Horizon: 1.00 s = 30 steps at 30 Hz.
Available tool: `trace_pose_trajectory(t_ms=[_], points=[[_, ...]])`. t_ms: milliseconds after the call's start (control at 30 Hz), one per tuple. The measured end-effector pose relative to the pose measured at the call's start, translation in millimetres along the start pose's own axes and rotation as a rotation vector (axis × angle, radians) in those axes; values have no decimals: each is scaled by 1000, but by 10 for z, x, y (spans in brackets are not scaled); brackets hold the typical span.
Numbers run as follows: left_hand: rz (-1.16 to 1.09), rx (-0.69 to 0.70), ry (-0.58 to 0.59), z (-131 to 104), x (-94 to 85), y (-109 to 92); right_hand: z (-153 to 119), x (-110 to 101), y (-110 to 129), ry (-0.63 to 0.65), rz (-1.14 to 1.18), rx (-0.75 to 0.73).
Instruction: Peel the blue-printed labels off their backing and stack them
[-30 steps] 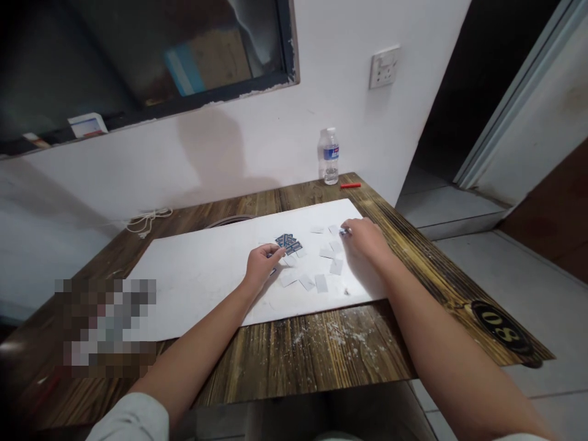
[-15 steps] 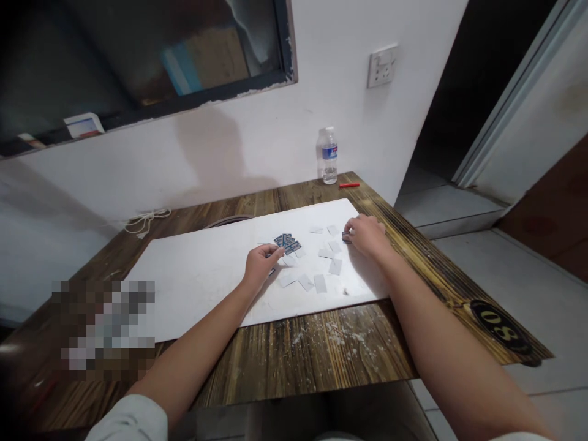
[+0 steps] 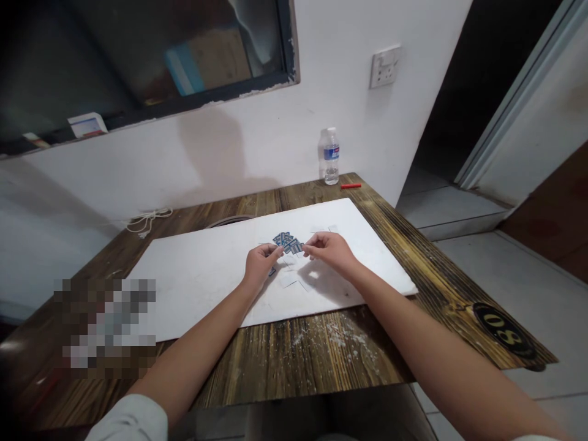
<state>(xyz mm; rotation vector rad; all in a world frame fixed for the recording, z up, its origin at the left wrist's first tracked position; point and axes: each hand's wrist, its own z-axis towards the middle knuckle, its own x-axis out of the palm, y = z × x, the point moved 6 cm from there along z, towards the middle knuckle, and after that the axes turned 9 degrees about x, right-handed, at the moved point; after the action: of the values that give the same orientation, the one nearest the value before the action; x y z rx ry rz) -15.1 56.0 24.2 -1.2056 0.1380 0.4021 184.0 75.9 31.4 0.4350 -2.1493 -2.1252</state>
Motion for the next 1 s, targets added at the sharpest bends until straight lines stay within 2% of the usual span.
trace_pose_trajectory(t_ms=[167,433,767,900,1000], points=[[34,25,19,-5,7,-79,-8,107,-101,-23,-5,29],[53,43,43,-10,22,-80,-38,192,-122,-45,-10,29],[52,44,52,-11,16,-83,-34,250,-115,15,77,-2],[41,40,-22,-1,-20,-61,-30,253,-104,-6,46,-27],[0,11,-157,5,-101,18,-97,306,13,-35,-220,-173]])
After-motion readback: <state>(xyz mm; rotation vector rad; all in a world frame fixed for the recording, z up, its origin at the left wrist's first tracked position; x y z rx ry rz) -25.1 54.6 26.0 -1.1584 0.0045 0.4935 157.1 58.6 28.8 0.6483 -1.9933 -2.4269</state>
